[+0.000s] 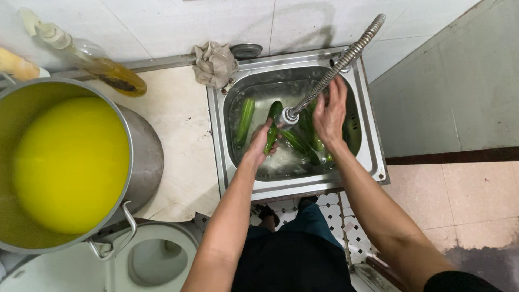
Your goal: The person retrieves cucumbers from a refrigerator, washes them under running water in a sink, and places them on a food preparation counter. The person then moves to a separate station and separates pomegranate seeds from the rind by hand into a bowl.
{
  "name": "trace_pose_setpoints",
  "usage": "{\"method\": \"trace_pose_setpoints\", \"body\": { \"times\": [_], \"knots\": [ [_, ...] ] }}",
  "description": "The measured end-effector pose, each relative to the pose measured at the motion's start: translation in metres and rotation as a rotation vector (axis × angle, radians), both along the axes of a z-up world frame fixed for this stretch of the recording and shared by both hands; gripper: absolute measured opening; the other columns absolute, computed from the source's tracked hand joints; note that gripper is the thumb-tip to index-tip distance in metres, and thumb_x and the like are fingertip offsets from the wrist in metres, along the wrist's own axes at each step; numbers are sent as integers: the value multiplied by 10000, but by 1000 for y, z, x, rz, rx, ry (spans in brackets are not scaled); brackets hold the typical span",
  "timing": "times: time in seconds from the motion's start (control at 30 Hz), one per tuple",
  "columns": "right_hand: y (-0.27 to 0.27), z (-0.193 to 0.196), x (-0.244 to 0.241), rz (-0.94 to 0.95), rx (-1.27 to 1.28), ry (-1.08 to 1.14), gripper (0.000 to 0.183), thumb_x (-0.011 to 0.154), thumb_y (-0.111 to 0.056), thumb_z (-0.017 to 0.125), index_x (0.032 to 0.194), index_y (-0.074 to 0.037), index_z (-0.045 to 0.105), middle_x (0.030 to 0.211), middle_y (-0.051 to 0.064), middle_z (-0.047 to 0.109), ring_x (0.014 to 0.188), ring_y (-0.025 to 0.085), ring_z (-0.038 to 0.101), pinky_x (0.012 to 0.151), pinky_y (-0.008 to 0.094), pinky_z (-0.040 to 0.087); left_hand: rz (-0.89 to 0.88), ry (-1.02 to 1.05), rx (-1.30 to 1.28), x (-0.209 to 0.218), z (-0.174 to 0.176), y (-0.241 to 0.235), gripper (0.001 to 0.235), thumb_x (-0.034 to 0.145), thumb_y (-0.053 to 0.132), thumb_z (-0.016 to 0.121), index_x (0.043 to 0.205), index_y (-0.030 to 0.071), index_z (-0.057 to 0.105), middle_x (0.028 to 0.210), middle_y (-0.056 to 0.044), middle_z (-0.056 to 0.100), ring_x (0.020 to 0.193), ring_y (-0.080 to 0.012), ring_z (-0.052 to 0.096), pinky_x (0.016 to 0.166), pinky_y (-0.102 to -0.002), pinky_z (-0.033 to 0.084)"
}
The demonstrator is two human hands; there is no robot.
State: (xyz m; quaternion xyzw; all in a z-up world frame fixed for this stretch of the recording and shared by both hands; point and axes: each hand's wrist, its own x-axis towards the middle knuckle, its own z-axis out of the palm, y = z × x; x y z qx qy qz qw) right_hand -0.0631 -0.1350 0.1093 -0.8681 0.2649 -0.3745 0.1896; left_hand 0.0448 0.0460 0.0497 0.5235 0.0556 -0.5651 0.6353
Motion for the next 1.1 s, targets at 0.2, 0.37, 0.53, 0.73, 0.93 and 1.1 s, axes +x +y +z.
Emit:
{"method": "trace_pose_setpoints", "body": {
  "times": [0.2, 0.37, 0.53, 0.73, 0.93, 1.1],
  "knots": [
    [-30, 54, 25, -131, 164, 454, 811, 1014, -60, 519, 1672, -78, 46, 1744, 203, 143, 911, 418, 699, 620, 448, 557, -38, 9, 32, -4, 3, 5, 543, 1025, 623, 399, 1098, 122, 594, 638, -15, 521, 423, -100, 415, 360, -275, 266],
    [-59, 49, 39, 63, -70, 342, 808, 1074, -133, 595, 1665, -69, 47, 1726, 245, 174, 1028, 444, 693, 644, 464, 571, -27, 27, 90, -8, 0, 5, 585, 1024, 650, 385, 1153, 120, 595, 639, -43, 530, 423, -113, 441, 365, -273, 280],
    [-3, -30, 12, 76, 144, 25, 494, 1006, 19, 528, 1493, -63, 554, 1450, 168, 518, 1187, 358, 694, 1007, 435, 616, 76, -12, 33, -5, -14, 2, 456, 1021, 572, 448, 1210, 169, 548, 730, -47, 584, 488, -132, 512, 405, -286, 352],
    [91, -121, 39, 335, 990, 158, 504, 1050, -212, 634, 1451, -2, 411, 1225, 199, 596, 1135, 226, 579, 1005, 421, 468, 85, -175, 333, -19, -20, -3, 762, 1003, 707, 239, 1083, 43, 605, 656, -51, 546, 450, -150, 513, 359, -311, 381],
    [41, -161, 92, 246, 1826, -165, 458, 1004, -357, 735, 1209, 7, 547, 1055, 131, 622, 911, 258, 614, 900, 448, 533, -88, 70, 242, -15, -37, 13, 710, 978, 774, 223, 902, 121, 492, 542, -32, 448, 382, -126, 361, 327, -286, 267],
    [45, -186, 98, 495, 2146, -864, 400, 1151, -325, 739, 1093, -42, 463, 992, 138, 589, 904, 328, 583, 994, 508, 545, -35, 458, -174, 1, -75, 15, 753, 990, 775, 246, 851, 93, 532, 504, -24, 456, 348, -156, 378, 312, -324, 300]
  ]
}}
